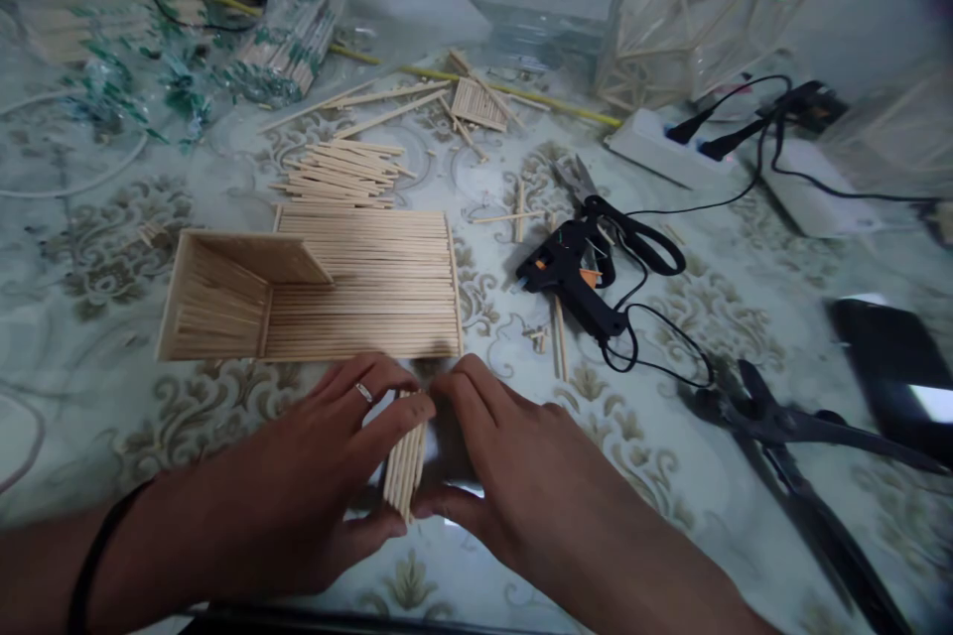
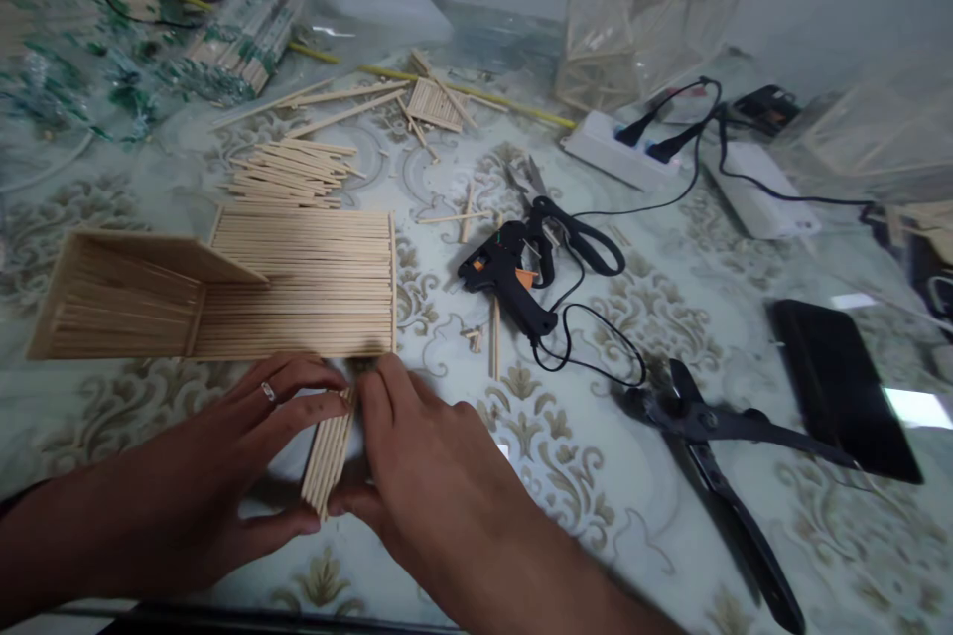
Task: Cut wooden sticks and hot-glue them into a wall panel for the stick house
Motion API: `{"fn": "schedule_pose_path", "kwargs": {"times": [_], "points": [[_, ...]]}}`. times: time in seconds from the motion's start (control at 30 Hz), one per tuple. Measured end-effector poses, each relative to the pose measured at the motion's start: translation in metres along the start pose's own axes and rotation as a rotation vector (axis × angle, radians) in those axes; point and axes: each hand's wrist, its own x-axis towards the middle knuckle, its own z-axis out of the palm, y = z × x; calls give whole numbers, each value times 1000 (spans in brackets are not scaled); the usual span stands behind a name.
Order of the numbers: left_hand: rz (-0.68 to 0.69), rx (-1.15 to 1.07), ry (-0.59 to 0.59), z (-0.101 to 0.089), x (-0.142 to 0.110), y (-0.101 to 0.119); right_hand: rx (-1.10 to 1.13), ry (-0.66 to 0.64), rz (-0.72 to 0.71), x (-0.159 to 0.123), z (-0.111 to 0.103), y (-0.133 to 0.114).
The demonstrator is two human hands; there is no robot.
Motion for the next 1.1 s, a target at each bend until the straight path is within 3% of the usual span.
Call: {"fn": "schedule_pose_path", "kwargs": {"times": [0.4,0.63,0.8,0.97,1.1], "points": [[-3,12,64,8,-2,0,-73,51,-27,1,3,-4],[7,52,72,8,-1,1,82,98,-35,1,2,11],[4,55,69,10,-1,2,77,153,-35,2,5,10],[6,44,55,9,0,2,58,172,62,3,10,2],[30,29,34,5,0,0,180,111,159,5,7,3]]}}
